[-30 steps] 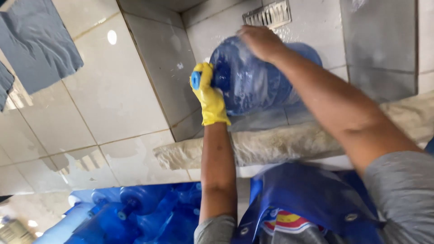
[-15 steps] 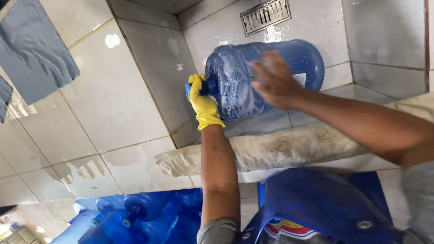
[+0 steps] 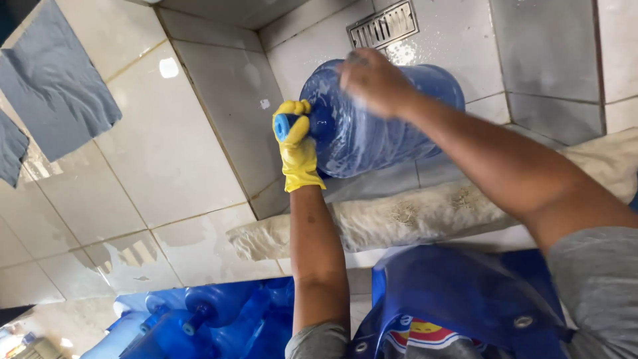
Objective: Washing and scrubbing large plastic water jugs using a steel wool pad and water in a production facility.
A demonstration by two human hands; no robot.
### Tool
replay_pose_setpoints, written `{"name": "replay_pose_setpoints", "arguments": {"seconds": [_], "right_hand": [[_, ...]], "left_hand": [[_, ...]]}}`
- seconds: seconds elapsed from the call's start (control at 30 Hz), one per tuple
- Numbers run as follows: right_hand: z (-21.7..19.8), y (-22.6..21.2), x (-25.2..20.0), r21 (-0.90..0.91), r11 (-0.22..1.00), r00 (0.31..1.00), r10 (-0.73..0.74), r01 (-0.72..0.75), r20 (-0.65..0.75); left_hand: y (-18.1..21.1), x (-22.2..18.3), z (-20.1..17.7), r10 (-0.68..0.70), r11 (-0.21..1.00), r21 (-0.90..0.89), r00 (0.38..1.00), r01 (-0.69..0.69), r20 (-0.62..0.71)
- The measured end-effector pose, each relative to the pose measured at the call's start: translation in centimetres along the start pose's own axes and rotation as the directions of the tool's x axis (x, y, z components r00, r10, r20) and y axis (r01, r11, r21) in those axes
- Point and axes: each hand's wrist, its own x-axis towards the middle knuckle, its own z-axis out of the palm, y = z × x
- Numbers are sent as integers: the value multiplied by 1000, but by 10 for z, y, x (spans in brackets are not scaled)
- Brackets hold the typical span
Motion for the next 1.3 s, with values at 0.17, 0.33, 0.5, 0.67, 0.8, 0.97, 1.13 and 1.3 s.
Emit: {"name": "replay_pose_setpoints", "arguments": {"seconds": [0.17,0.33,0.5,0.67,0.8,0.97,1.13,1.3], "right_hand": [[29,-52,-6,-182,983,997,48,-37,58],[19,22,45,9,874,767,422,-487,483],[15,-28,-56,194,893,890,338,-406,307],[16,12,25,232,772,767,451,-592,457],[35,24,-9,-119,993,963,8,25,269],[27,68,-96,-118,718,598,649,-687,469],[26,40,-43,-188,801,663,581,-568,472],[54,87,-122,-313,923,971,-237,221,-13]], "left_hand": [[-72,34,-35,-58,998,-6,953,59,-296],[-4,-2,20,-9,1000,27,991,12,-132],[10,-2,8,-197,969,-215,900,119,-389],[-5,-17,-9,-229,968,-153,951,200,-208],[-4,-11,-5,-219,966,-194,943,172,-252],[-28,-3,-43,-404,833,-517,856,199,-322],[-29,0,-40,-393,822,-536,872,191,-293],[-72,13,-84,-486,802,-548,794,239,-365]]}}
